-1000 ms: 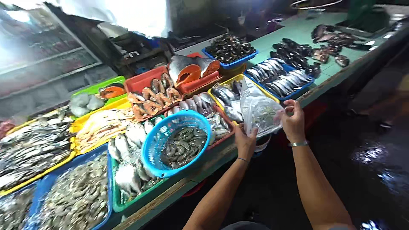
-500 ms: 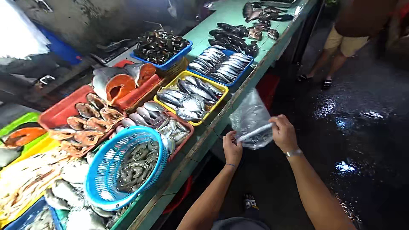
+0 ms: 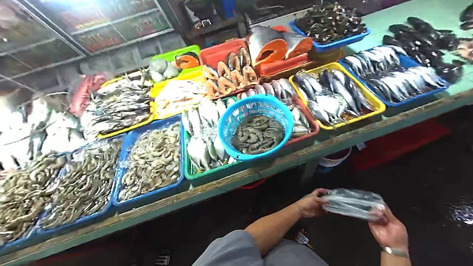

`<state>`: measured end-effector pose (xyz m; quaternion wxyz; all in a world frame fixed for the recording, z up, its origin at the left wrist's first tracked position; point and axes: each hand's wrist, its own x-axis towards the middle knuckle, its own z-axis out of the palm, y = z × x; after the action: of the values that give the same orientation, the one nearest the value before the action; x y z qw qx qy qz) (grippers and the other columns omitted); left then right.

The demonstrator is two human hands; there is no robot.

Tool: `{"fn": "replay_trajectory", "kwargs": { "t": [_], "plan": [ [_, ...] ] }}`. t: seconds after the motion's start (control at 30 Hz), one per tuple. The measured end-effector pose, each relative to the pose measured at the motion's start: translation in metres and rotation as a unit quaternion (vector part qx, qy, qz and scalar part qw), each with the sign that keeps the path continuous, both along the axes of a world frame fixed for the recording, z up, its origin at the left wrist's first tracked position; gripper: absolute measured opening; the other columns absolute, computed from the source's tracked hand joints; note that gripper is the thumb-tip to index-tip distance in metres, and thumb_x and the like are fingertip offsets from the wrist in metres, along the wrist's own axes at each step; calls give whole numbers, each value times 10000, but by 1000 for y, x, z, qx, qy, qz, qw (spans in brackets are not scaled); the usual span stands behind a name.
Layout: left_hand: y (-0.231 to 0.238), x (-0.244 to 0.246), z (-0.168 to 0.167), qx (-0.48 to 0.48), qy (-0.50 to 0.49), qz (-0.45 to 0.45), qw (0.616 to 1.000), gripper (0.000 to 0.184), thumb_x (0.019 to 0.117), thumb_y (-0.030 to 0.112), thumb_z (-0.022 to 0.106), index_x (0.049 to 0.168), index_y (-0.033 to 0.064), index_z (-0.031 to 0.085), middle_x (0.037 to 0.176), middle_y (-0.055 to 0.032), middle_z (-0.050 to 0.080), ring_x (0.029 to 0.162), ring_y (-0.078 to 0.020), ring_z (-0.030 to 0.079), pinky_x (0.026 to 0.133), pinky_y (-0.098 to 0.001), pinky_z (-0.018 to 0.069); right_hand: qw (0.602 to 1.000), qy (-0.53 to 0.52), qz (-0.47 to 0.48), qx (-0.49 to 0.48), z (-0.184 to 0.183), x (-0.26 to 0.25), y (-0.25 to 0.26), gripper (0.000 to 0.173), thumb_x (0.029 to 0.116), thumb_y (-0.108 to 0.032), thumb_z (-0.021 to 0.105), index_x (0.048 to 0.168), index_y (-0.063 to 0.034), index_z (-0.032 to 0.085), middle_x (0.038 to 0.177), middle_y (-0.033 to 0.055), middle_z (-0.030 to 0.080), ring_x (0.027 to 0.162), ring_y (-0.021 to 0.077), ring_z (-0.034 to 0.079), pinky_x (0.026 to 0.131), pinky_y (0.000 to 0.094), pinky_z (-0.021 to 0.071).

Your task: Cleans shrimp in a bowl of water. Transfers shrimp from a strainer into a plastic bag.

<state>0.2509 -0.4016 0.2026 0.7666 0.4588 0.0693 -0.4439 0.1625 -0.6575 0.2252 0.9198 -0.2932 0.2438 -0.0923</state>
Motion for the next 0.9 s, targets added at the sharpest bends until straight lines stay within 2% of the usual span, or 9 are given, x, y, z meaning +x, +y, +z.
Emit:
{"fn": "replay_trajectory", "kwargs": {
  "t": [0.1,0.2,0.27,0.33,0.43,0.53,0.6,0.67,0.9],
  "plan": [
    [82,4,32,-82,35,194,977,270,1085,124,422,1348,184,428,1027,-120,704,929,-274,704,855,-476,580,990,127,63,-4,16,60,57,245,1083,-191,352,1064,-116,584,675,-24,610,569,73,619,572,254,586],
    [155,4,40,169,-92,132,972,152,973,-9,519,1060,27,640,967,-82,694,843,-207,680,754,-403,592,976,154,147,-51,46,92,127,228,1084,-169,373,1156,-76,569,714,22,625,589,122,626,585,316,592],
    [191,-8,34,326,-167,10,930,290,929,113,679,1210,133,747,1126,-78,740,872,-197,710,752,-413,602,973,105,197,-55,68,102,168,261,1116,-211,323,1215,-112,544,787,31,663,694,158,685,699,365,626],
    [216,-25,37,384,-186,-33,904,493,873,216,745,1361,238,683,1071,-76,719,750,-175,661,665,-402,568,969,52,238,-42,89,110,203,404,1120,-358,226,1259,-146,540,888,69,689,801,205,699,800,409,606],
    [246,-26,92,359,-164,61,917,657,837,165,751,1470,177,579,1045,-135,709,756,-218,678,654,-420,592,943,56,311,-107,141,140,243,706,1058,-642,165,1459,-134,448,1022,127,675,848,235,688,803,422,592],
    [268,-1,147,246,-156,261,920,526,924,15,660,1437,45,546,1040,-149,691,764,-188,672,690,-352,597,902,136,383,-145,168,180,274,860,923,-839,330,1330,-109,529,910,62,664,694,155,642,645,337,579],
    [276,27,165,162,-150,386,896,420,969,-11,615,1384,7,559,1074,-150,687,845,-202,682,797,-375,597,885,179,399,-161,163,198,293,524,943,-673,543,1054,-162,573,714,-16,570,543,87,538,515,271,507],
    [280,50,183,104,-134,449,877,350,975,5,589,1325,-1,577,1037,-127,681,853,-198,672,810,-376,584,872,194,419,-160,160,211,307,277,992,-425,569,916,-159,551,607,-34,495,450,56,459,434,218,443],
    [308,80,202,126,-56,400,906,218,924,78,654,1132,67,592,776,-55,568,633,-166,586,629,-342,558,916,138,351,-137,137,206,324,124,1020,-186,539,1001,-64,541,640,37,547,483,106,529,487,255,513]
  ]
}}
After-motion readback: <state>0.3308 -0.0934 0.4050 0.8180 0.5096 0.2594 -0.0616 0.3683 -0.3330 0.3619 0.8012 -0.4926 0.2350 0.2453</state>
